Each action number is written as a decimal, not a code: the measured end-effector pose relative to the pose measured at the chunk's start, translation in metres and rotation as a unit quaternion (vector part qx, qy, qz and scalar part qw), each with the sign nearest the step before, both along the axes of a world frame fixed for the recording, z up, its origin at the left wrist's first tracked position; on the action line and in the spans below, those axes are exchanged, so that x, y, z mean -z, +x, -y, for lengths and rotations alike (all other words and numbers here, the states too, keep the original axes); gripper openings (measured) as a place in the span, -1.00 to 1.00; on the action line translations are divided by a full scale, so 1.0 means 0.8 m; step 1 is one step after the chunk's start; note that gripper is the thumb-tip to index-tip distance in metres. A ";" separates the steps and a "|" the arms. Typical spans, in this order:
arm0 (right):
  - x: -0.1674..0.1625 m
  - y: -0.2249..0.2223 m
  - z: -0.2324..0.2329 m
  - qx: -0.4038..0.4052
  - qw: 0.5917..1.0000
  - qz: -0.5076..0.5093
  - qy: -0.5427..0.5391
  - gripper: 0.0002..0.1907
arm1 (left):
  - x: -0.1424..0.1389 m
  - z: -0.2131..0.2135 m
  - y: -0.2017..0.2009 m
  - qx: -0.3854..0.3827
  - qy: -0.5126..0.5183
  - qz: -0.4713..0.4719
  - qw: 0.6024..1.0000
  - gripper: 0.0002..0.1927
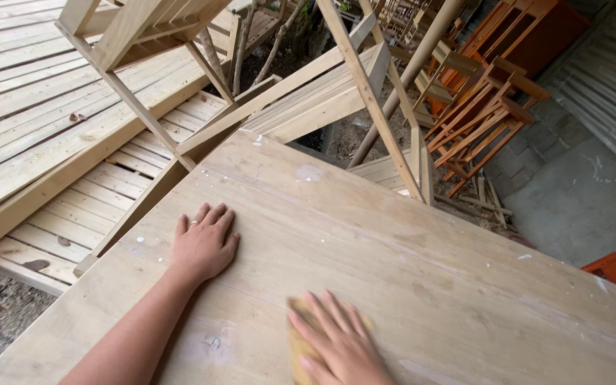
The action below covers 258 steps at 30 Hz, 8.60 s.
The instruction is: The person sands a wooden table surface using a sanding block. They move the block back and forth across the tabletop, covering different areas to smooth the wood. The person occasionally pauses to adjust their grip or position.
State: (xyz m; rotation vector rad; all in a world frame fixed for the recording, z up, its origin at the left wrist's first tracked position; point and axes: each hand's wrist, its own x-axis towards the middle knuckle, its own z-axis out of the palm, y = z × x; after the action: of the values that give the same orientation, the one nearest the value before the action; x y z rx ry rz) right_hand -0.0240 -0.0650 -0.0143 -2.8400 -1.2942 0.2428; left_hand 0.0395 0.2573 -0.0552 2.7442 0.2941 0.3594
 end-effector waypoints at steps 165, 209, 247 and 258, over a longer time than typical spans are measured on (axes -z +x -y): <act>0.022 0.151 -0.063 0.127 0.992 0.013 0.002 -0.21 | 0.011 -0.007 0.017 -0.095 -0.023 -0.002 0.995 -0.26; -0.018 0.159 -0.131 0.209 0.977 0.020 0.034 -0.09 | 0.000 -0.020 0.013 -0.086 0.020 0.021 0.996 -0.29; -0.018 0.181 -0.026 0.279 0.960 -0.023 0.001 -0.32 | -0.001 -0.017 0.015 -0.087 0.021 0.012 0.996 -0.33; -0.010 0.110 -0.192 -0.005 1.000 -0.022 0.013 -0.33 | 0.018 -0.032 0.020 -0.066 -0.001 0.037 0.997 -0.39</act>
State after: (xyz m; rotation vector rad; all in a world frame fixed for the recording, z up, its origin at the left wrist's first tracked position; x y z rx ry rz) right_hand 0.0640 0.0889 -0.0062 -2.7912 -1.2946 0.2851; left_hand 0.0553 0.2826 -0.0692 2.7095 0.4558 0.4943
